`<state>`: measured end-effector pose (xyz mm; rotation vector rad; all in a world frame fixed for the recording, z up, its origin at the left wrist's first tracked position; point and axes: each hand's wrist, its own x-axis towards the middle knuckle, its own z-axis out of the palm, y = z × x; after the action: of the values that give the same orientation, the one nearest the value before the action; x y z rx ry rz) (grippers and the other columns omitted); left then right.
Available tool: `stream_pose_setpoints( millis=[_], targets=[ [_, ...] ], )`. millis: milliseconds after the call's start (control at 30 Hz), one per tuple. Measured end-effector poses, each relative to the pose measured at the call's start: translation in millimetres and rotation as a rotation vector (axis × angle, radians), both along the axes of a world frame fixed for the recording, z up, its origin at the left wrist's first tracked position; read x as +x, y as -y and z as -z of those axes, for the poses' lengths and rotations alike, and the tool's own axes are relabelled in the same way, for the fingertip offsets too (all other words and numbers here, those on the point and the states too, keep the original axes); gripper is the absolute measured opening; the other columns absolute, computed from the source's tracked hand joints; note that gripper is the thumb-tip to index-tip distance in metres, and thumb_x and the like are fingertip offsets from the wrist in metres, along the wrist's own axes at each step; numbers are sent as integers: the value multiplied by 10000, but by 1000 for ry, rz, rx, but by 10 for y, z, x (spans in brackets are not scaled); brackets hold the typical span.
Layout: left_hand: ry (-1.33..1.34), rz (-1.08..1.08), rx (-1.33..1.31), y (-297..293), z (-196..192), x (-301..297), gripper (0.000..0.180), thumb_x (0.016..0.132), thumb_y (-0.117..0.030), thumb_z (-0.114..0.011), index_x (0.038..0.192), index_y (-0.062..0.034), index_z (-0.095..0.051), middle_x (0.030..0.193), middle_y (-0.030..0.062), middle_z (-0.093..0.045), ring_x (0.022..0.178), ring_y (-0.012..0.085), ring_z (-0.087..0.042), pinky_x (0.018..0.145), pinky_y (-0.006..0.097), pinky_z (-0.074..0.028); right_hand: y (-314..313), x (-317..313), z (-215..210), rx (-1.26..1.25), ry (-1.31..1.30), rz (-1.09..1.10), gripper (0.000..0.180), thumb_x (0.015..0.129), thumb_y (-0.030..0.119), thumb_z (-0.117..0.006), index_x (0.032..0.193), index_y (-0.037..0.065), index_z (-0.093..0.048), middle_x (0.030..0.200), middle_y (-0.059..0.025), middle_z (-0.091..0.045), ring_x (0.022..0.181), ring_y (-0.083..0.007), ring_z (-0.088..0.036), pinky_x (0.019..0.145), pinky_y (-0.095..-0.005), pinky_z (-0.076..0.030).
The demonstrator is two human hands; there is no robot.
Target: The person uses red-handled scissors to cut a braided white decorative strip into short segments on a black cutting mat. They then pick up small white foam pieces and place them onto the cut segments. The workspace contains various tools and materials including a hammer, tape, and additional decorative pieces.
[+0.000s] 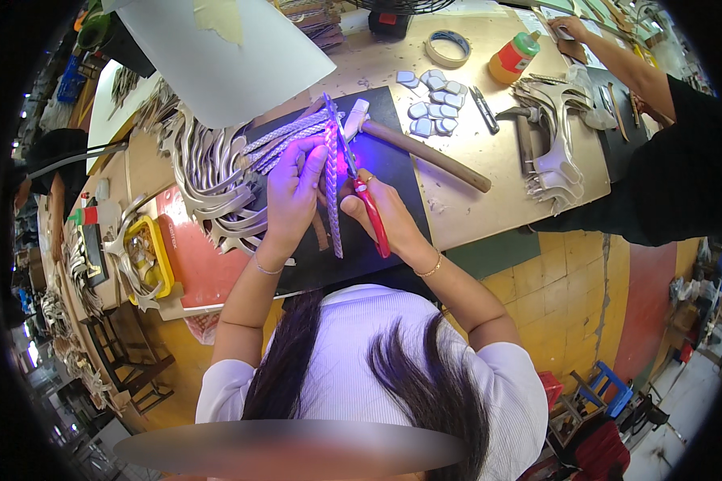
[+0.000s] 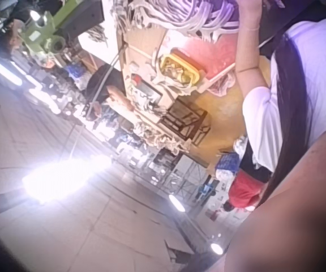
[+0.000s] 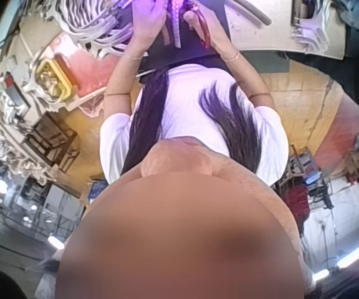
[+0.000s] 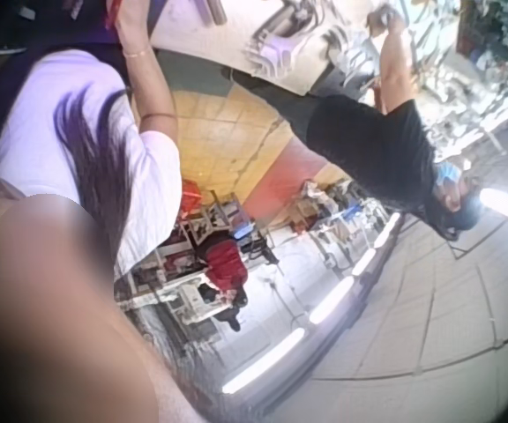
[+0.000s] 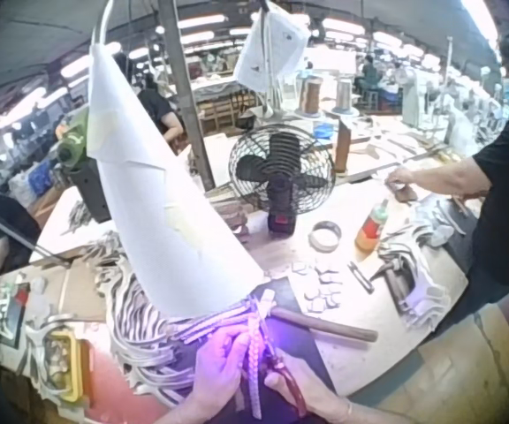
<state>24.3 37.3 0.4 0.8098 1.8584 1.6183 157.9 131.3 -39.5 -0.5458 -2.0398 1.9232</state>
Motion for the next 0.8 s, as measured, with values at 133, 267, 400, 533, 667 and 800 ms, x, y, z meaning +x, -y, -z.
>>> stream_pose_setpoints(
  millis=[133,267,400,533,667,800],
  targets=[
    [-49,-6,-18,-7,29,-3,201,990,-185,-592,1111,-27,-613,809,76,-602,582,117,-585,524,283,-479,-11,-2,-7,23,-23,-3,802,839,760,-512,1039,-16,-548,818,-144,-607,782,-265,-625,745,-366,-485],
    [-102,-4,-9,-2,51,-4,198,985,-182,-596,1106,-26,-611,794,82,-596,577,125,-592,516,286,-481,7,-17,-44,-21,-4,-1,847,804,824,-472,1105,36,-550,777,31,-466,650,-64,-446,571,-216,-389],
    [-95,8,-11,-1,32,-5,196,991,-184,-589,1100,-22,-607,769,68,-592,546,105,-581,474,265,-471,23,-9,-87,-29,22,41,791,788,835,-480,946,63,-539,750,32,-462,609,-55,-449,527,-200,-383],
    [21,30,13,-4,2,4,196,999,-190,-580,1096,-21,-605,726,41,-582,519,73,-563,438,236,-458,4,4,-81,11,106,47,764,788,841,-472,824,78,-500,706,38,-458,553,-45,-456,479,-188,-388],
    [87,43,5,-8,-4,10,207,1004,-202,-575,1097,-19,-603,705,23,-579,521,57,-556,438,222,-457,-7,28,-34,23,167,81,745,832,718,-581,774,-24,-565,589,-48,-502,589,-141,-499,570,-321,-445],
    [160,53,10,-2,23,-15,209,1012,-195,-564,1094,-6,-602,691,-2,-577,507,39,-528,441,198,-431,3,94,38,-67,243,30,736,823,788,-504,761,55,-502,625,7,-462,540,-81,-473,486,-242,-403]
  ],
)
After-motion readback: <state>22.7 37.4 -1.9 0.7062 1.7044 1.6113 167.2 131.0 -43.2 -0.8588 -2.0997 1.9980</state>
